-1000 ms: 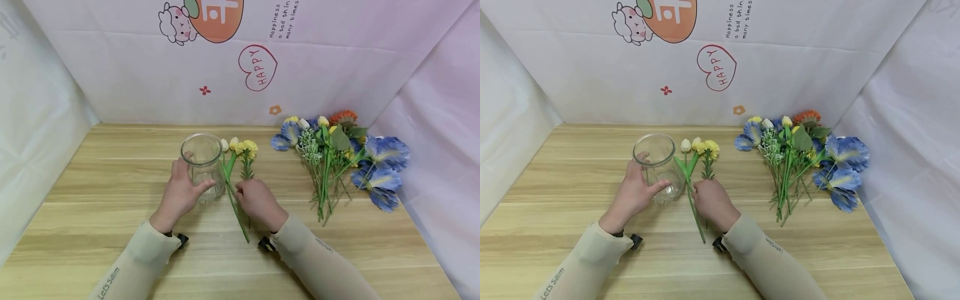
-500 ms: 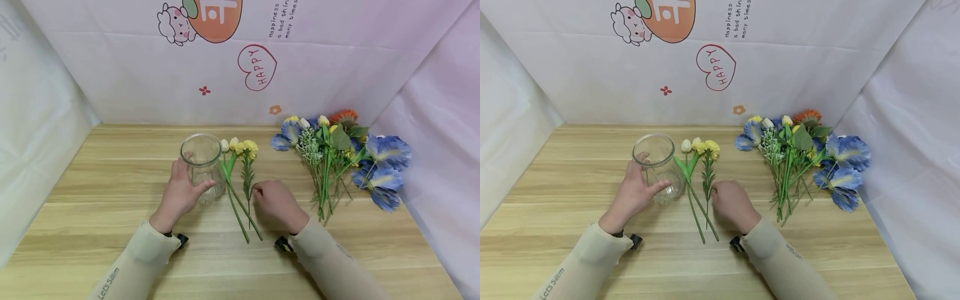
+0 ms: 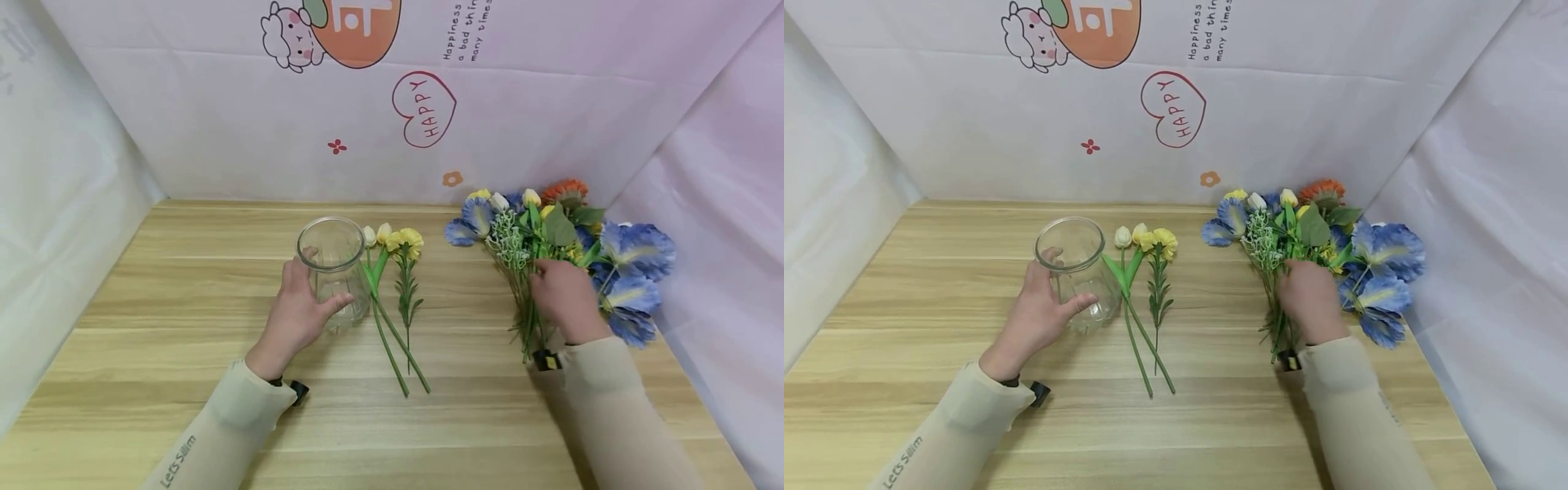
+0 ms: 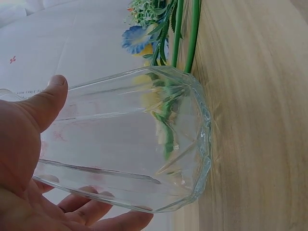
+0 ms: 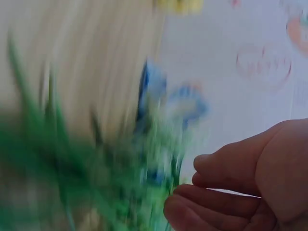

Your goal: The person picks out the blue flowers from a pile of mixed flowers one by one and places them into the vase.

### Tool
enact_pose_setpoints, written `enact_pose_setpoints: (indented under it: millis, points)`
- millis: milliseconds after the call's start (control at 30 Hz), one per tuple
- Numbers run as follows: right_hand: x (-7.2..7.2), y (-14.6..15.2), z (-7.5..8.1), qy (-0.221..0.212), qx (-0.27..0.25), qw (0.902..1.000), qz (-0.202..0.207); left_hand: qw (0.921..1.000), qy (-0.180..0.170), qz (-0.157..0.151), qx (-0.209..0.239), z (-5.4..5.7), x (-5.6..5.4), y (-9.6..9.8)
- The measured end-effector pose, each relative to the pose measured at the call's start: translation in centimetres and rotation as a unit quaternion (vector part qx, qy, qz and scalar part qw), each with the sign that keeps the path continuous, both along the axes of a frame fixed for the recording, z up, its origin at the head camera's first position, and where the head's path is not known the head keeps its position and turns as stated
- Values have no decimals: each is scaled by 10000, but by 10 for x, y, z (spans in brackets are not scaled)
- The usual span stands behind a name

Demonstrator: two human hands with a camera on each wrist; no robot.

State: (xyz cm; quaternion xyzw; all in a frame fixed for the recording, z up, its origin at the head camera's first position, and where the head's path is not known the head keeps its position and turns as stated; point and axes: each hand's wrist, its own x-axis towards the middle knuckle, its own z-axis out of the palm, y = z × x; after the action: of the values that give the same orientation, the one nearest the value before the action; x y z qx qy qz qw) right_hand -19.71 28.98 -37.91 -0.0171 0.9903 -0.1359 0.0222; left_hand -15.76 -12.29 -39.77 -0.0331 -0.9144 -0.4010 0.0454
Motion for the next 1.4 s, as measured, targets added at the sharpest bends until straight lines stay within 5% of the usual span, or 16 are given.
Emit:
enact_pose_setpoints:
  millis: [300,733,967,1167,1400]
  points:
    - [2,67,-1,-632,159,9968,-465,10000,14,-49,24,0,2,2]
    - [8,67,-9,-185,-7,9977,-648,10000,-13,-48,-10,-2,2,1]
    - [8,65,-9,-577,-675,9936,-699,10000,-12,-56,2,-2,1,1]
    - [8,63,-10,-1263,-1713,9740,-775,10000,3,-45,-8,-2,-1,0]
    - [8,56,-13,-1689,-3271,9272,-696,10000,11,13,-76,-3,-1,-1]
